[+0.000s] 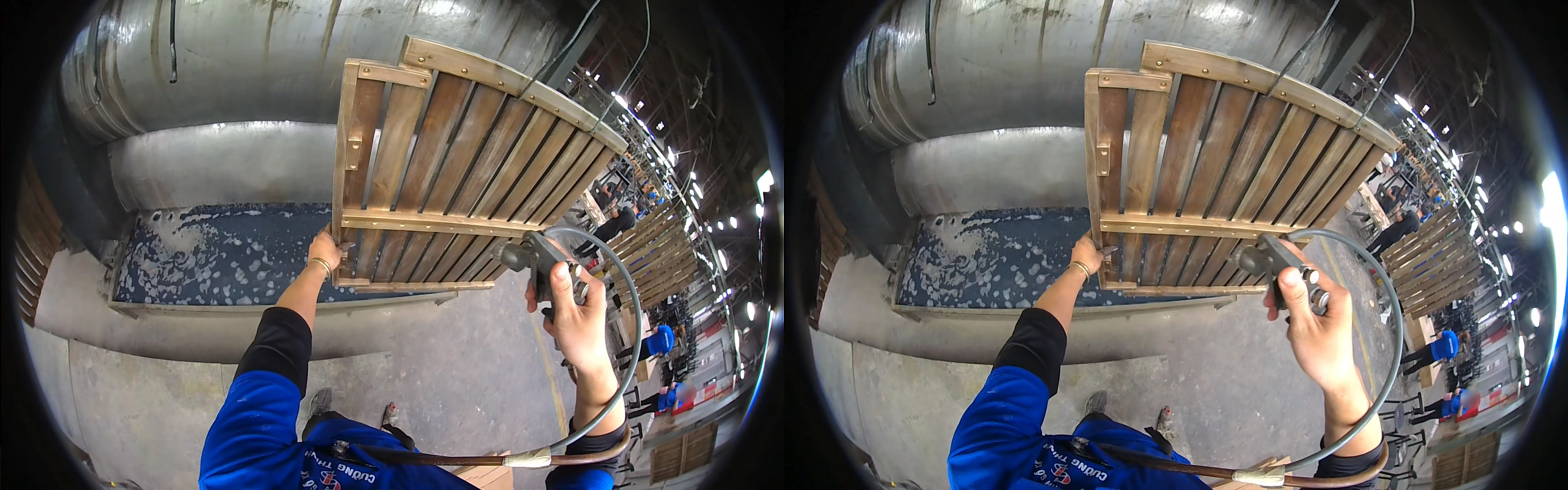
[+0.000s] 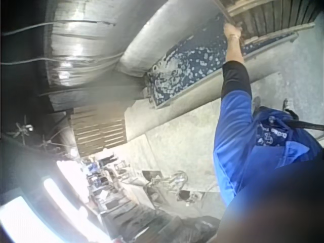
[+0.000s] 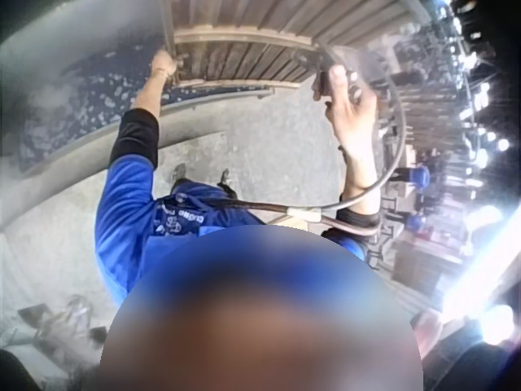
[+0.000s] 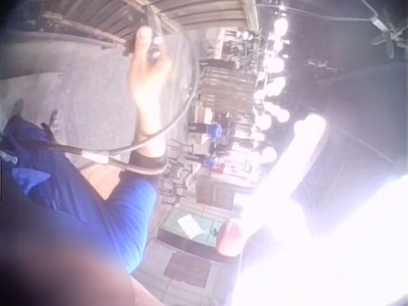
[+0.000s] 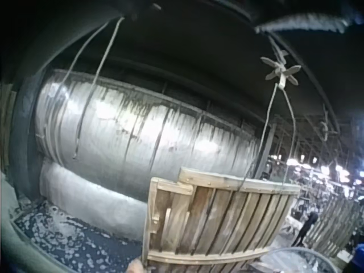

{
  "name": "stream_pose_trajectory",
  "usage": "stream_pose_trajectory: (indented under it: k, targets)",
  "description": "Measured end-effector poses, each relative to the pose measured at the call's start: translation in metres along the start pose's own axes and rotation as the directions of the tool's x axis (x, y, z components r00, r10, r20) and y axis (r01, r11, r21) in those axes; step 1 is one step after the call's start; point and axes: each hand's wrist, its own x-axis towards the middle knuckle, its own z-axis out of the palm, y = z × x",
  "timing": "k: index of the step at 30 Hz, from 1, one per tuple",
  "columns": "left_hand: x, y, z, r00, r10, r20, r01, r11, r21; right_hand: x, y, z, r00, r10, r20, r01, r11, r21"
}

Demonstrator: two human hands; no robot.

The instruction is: The person uses a spray gun to apply finish to hanging wooden slatted panels in a spray booth. They repeatedly reposition each panel by hand to coat all sides, then move to the next panel and repeat the process.

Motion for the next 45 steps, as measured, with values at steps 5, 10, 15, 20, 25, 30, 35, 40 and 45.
stream_pose_trajectory:
  k: [5,10,15,20,25,30,35,40,45]
  targets:
    - [-0.009,0.009,-0.006,0.999,-0.025,-0.020,0.027,0.997,0.076,0.000,-0.005,0.014,0.991,0.070,0.111,-0.082,0.991,0.110]
    - [-0.007,0.015,-0.011,0.999,-0.041,0.006,0.040,0.994,0.102,0.006,0.004,0.025,0.996,0.002,0.089,-0.009,0.997,0.082]
    - [0.001,0.012,-0.007,0.998,-0.065,0.023,0.062,0.991,0.116,-0.001,0.024,0.036,0.991,-0.084,0.104,0.083,0.996,0.014]
    - [0.006,0.006,-0.001,1.000,-0.011,0.001,0.011,0.996,0.089,-0.010,0.045,0.042,0.973,-0.200,0.114,0.212,0.972,-0.103]
    - [0.010,-0.001,0.005,1.000,0.007,-0.021,-0.005,0.996,0.092,-0.045,0.075,0.036,0.988,-0.134,0.076,0.140,0.986,-0.087]
    - [0.016,-0.008,0.008,1.000,-0.009,-0.013,0.011,0.992,0.128,-0.096,0.114,0.019,0.963,0.268,-0.034,-0.260,0.952,0.160]
    - [0.015,-0.011,0.009,0.999,-0.018,-0.033,0.021,0.995,0.101,-0.159,0.174,0.008,0.880,0.470,-0.066,-0.450,0.871,0.198]
    - [0.005,-0.008,0.007,0.999,-0.018,-0.040,0.021,0.998,0.066,-0.225,0.225,0.028,0.624,0.764,-0.164,-0.664,0.629,0.403]
    - [-0.003,-0.003,0.013,0.996,-0.015,-0.089,0.022,0.997,0.075,-0.221,0.223,0.016,0.724,0.644,-0.247,-0.573,0.761,0.305]
